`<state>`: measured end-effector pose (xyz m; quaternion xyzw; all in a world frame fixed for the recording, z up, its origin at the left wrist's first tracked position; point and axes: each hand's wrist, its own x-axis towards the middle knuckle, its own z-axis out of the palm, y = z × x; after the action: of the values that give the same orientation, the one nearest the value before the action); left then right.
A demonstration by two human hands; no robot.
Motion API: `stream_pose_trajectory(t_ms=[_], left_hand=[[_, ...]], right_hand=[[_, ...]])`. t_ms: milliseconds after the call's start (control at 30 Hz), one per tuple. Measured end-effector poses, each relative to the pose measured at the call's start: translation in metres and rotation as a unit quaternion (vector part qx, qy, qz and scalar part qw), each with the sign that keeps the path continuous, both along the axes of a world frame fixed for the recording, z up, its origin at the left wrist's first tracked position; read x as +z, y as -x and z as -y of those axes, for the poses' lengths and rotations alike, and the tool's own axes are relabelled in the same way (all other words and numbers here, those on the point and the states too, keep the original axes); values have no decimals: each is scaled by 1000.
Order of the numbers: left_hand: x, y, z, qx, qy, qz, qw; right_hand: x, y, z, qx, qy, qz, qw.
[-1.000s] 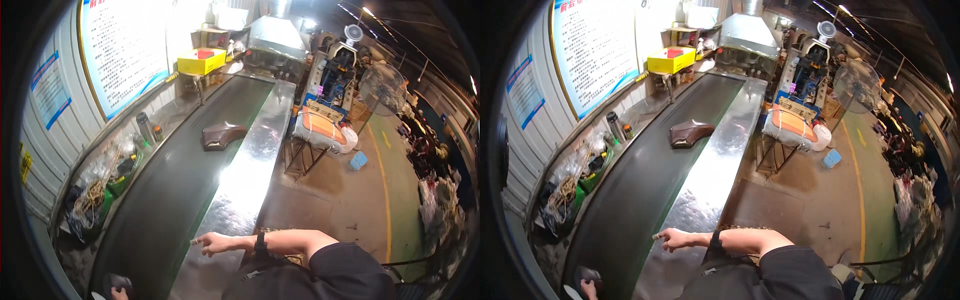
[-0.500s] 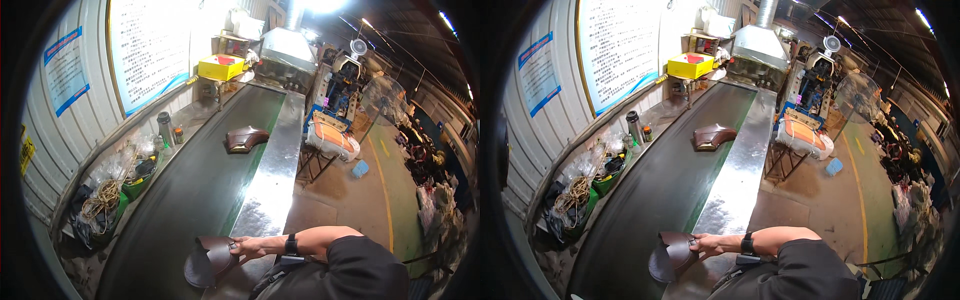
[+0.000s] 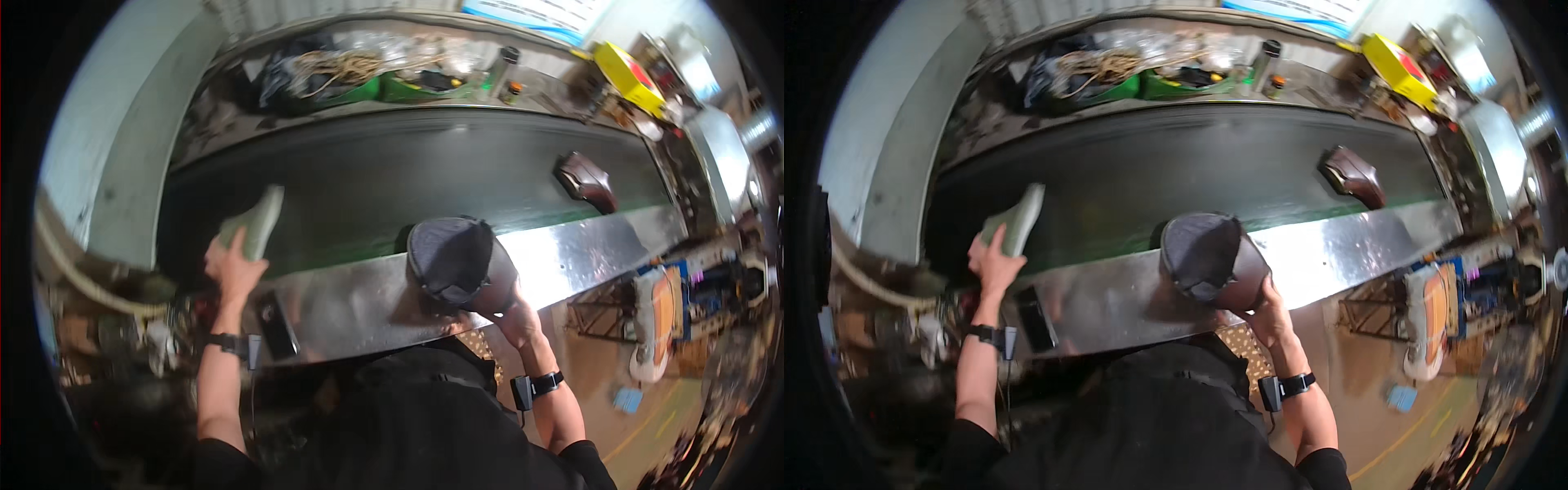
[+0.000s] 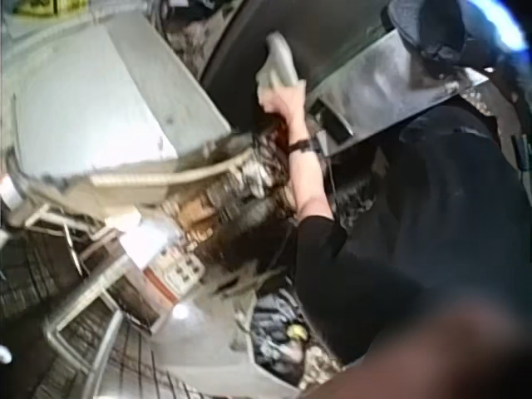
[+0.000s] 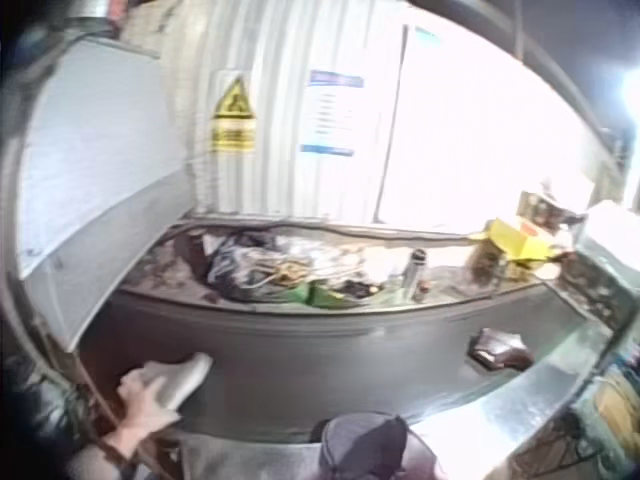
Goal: The recorder is using a lasting machine to shape the upper of leather shoes over a shoe last.
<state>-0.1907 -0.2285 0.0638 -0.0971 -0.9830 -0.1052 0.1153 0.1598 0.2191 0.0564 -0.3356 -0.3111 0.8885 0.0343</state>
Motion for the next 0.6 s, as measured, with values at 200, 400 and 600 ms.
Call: stream_pose_trajectory(t_ms=[200,400,600], left_hand=[[29,-153,-102,-295,-21,-83,952],[-17,-270,-182,-477,-36,-188,858],[-16,-258,-185,-346,-478,310,745]], right_hand=[[-13,-3,-5,33,-38,4,999],[2,-4,-4,-113,-17,79,990],[39,-25,0,-41,-276,-61,958]])
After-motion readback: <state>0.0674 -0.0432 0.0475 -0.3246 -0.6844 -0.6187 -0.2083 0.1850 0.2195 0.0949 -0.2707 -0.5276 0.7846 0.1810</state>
